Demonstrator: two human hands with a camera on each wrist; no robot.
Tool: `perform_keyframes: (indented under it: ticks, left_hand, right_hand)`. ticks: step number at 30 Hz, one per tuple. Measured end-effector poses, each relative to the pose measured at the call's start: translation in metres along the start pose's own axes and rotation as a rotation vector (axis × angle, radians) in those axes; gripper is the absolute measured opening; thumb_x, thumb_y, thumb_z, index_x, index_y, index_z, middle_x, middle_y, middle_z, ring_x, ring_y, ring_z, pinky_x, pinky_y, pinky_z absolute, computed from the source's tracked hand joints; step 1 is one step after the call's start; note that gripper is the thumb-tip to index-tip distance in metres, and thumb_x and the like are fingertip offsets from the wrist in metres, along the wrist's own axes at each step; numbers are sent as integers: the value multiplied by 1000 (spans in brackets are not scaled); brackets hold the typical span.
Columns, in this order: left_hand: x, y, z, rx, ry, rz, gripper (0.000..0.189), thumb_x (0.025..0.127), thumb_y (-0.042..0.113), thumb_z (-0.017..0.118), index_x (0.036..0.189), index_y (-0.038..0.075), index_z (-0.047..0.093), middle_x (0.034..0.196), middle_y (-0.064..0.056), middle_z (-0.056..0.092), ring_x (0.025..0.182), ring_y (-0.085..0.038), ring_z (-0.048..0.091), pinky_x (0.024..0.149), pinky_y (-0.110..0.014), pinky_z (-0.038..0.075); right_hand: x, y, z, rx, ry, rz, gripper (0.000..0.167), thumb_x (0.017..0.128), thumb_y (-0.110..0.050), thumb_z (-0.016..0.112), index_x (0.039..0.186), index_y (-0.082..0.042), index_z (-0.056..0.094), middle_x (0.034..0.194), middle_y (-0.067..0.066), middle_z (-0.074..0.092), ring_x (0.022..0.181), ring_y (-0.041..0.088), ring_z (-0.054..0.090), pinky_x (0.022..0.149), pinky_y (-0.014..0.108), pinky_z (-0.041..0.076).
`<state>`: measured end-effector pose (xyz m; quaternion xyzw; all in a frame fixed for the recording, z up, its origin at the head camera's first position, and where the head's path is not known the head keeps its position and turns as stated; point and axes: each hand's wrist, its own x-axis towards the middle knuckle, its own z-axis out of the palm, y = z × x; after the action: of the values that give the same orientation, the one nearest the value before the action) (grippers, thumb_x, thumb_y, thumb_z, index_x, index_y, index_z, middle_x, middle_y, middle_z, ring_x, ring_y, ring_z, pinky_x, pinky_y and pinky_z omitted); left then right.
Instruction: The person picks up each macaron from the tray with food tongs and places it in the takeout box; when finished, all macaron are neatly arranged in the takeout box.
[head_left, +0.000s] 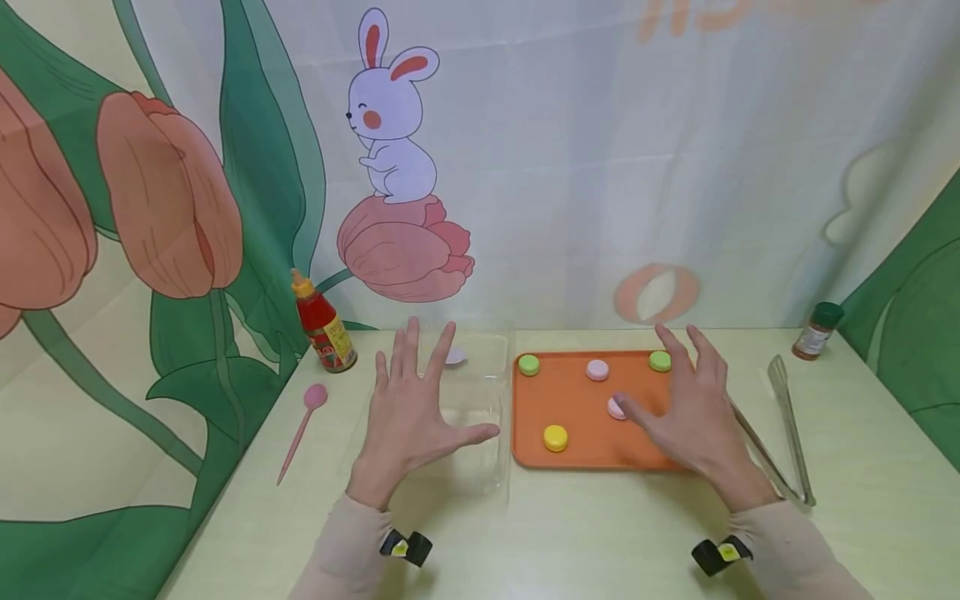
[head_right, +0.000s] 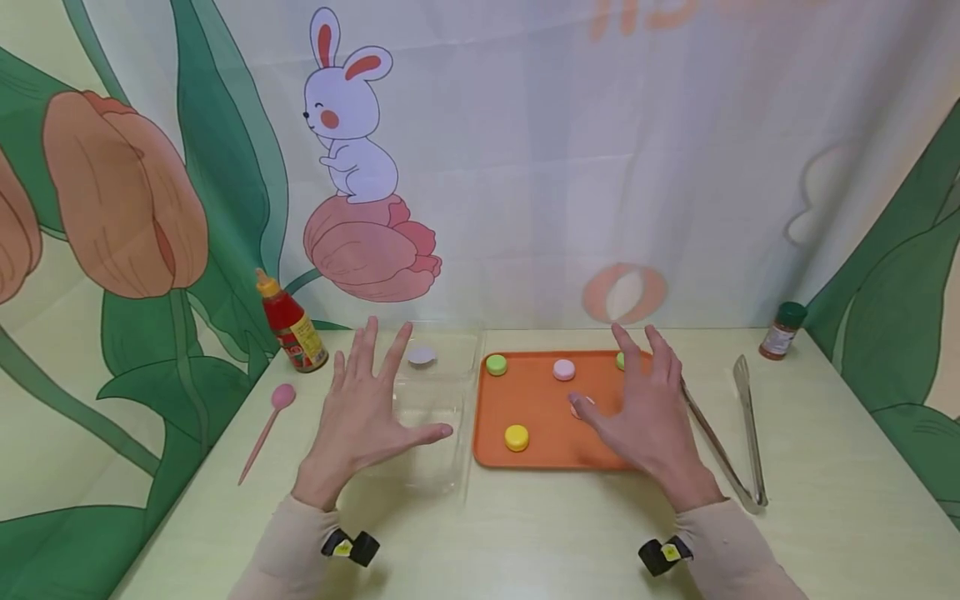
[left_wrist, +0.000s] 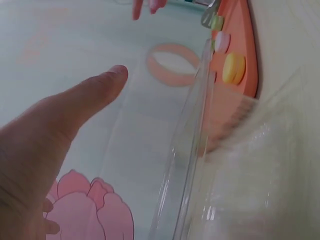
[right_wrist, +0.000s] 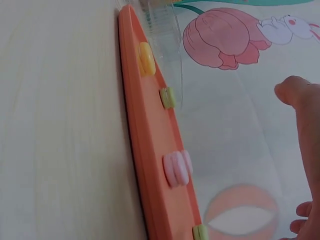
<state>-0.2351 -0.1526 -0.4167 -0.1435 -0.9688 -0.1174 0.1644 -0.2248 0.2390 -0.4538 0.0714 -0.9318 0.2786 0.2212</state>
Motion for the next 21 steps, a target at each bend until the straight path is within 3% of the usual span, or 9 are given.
perform_keyframes:
  ticks: [2, 5, 12, 16, 21]
  left_hand:
    - [-3, -8, -4, -46, 18, -7, 145, 69, 96, 77, 180, 39, 3, 187, -17, 4, 173, -42, 10, 137, -70, 13]
    - [-9, -19, -11, -110, 40, -29, 143, 70, 92, 80, 180, 38, 9, 187, -16, 10, 170, -43, 20, 133, -72, 24]
    - [-26, -45, -18, -226, 56, -107, 136, 73, 84, 86, 180, 36, 16, 186, -11, 16, 165, -46, 31, 113, -79, 49]
    - [-38, -61, -16, -318, 52, -144, 131, 76, 75, 91, 179, 36, 20, 186, -9, 17, 167, -42, 29, 112, -78, 49]
    - [-51, -79, -8, -411, 29, -174, 128, 78, 65, 95, 179, 34, 23, 186, -12, 18, 167, -45, 26, 117, -82, 42]
  right_hand:
    - [-1, 4, -1, 53, 6, 24, 111, 95, -53, 85, 179, -19, 22, 179, 28, 17, 158, 56, 25, 96, 84, 52]
    - [-2, 10, -3, 109, 13, 46, 109, 96, -49, 86, 178, -14, 23, 175, 29, 24, 154, 55, 31, 103, 84, 48]
    - [-6, 17, -5, 165, 55, 49, 103, 96, -43, 87, 175, -10, 29, 167, 31, 36, 146, 55, 45, 108, 81, 44]
    - [-9, 23, -10, 195, 99, 71, 99, 97, -41, 87, 174, -10, 33, 164, 28, 42, 143, 53, 51, 109, 77, 48]
    - [-14, 35, -19, 199, 137, 126, 96, 98, -41, 86, 173, -11, 35, 164, 24, 46, 143, 47, 51, 108, 64, 50]
